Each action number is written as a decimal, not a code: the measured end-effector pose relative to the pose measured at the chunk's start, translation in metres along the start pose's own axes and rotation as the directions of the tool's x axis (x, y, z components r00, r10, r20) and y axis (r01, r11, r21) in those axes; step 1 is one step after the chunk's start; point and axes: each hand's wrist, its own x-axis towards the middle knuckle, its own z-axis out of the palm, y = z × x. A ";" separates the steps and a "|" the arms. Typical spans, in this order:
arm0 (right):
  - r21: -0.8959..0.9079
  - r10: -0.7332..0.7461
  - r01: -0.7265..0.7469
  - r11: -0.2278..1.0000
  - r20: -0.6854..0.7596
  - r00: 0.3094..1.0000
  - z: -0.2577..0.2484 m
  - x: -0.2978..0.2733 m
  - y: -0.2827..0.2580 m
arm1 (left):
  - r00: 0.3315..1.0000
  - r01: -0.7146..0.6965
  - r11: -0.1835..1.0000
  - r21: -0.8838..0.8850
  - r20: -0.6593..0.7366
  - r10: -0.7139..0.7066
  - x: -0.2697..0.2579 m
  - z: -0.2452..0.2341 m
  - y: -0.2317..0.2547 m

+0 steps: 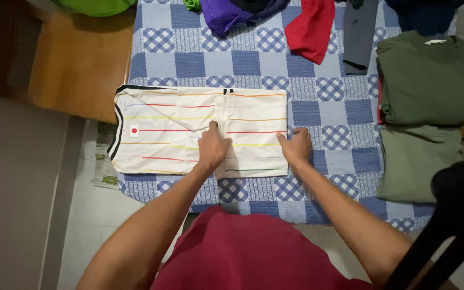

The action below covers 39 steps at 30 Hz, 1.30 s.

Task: The person folds several shirts on a table. They first fold a light green t-shirt, then a white striped jersey, and finally a black and purple jersey, stacking each folded item on the right side of the table.

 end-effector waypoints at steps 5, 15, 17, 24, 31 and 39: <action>0.361 0.089 -0.179 0.915 0.252 0.964 0.023 0.017 0.025 | 0.995 0.103 0.993 -0.064 0.018 -0.102 0.019 0.006 -0.008; 0.602 0.059 -0.438 0.668 0.543 0.837 -0.021 0.017 -0.021 | 0.967 -0.194 0.980 -0.050 -0.175 0.182 -0.013 -0.022 0.041; 0.644 -0.005 -0.432 0.632 0.560 0.828 -0.034 0.007 -0.047 | 0.982 -0.183 0.937 -0.298 -0.011 0.189 -0.029 -0.026 0.065; 0.502 -0.018 -0.341 0.795 0.581 0.814 -0.067 -0.023 -0.125 | 0.980 -0.192 0.979 -0.064 0.037 0.194 -0.088 -0.044 0.123; 0.532 -0.030 -0.275 0.801 0.494 0.869 -0.006 0.015 -0.124 | 0.968 -0.237 0.971 -0.016 -0.086 0.235 -0.080 -0.061 0.102; 0.643 -0.129 -0.098 0.759 0.296 0.946 0.008 0.066 -0.167 | 0.954 -0.271 0.945 -0.182 -0.177 0.240 -0.083 -0.103 0.066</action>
